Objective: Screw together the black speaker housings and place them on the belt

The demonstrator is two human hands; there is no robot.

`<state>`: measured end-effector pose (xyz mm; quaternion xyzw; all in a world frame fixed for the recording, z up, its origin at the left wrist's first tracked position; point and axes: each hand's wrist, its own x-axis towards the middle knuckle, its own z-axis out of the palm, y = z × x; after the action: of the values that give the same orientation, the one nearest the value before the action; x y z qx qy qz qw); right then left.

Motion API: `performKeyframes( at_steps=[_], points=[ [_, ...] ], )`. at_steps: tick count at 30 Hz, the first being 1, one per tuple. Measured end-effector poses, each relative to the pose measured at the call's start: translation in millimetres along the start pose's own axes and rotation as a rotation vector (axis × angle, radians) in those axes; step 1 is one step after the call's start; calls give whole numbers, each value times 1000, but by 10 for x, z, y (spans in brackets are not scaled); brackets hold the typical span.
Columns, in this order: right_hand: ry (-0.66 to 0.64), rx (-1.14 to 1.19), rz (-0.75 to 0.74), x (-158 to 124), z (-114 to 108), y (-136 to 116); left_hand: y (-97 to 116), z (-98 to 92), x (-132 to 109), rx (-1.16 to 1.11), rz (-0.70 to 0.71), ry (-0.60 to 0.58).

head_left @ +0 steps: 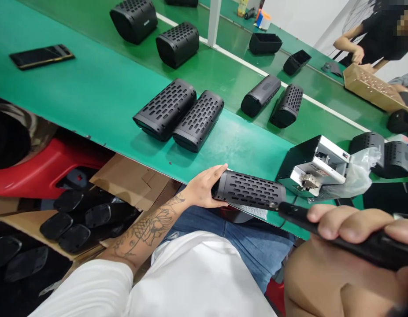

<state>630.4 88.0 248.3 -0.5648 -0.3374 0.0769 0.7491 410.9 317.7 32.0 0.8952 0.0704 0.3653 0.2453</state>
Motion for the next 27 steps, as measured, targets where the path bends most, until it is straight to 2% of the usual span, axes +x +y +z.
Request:
performKeyframes(
  at_steps=[1,2,3,5,7,9,12,18,23,27],
  points=[
    [-136,44,-13,-124,149,-61,3,1,4,-4,-6,-7],
    [-147,134,-73,-216,317,-98,5,2,7,-7,-11,-10],
    [-296,166,-34,-275,492,-107,6,6,7,-9,-17,-14],
    [-431,252,-48,-304,813,-51,4,21,3,-18,-21,-13],
    [-530,298,-81,-260,1040,70,-1,45,-6,-28,-28,-19],
    [-586,313,-133,-205,1161,202,-7,74,-15,-27,-40,-29],
    [-640,304,-148,-179,1213,334,-14,111,-21,-15,-46,-34],
    [-728,355,-189,-238,1201,415,-30,121,-10,-10,-15,9],
    [-836,370,-123,-235,1134,531,-1,104,-4,-17,-17,10],
    [-853,327,-103,-265,1068,614,-18,109,-32,-15,-15,3]
  ],
)
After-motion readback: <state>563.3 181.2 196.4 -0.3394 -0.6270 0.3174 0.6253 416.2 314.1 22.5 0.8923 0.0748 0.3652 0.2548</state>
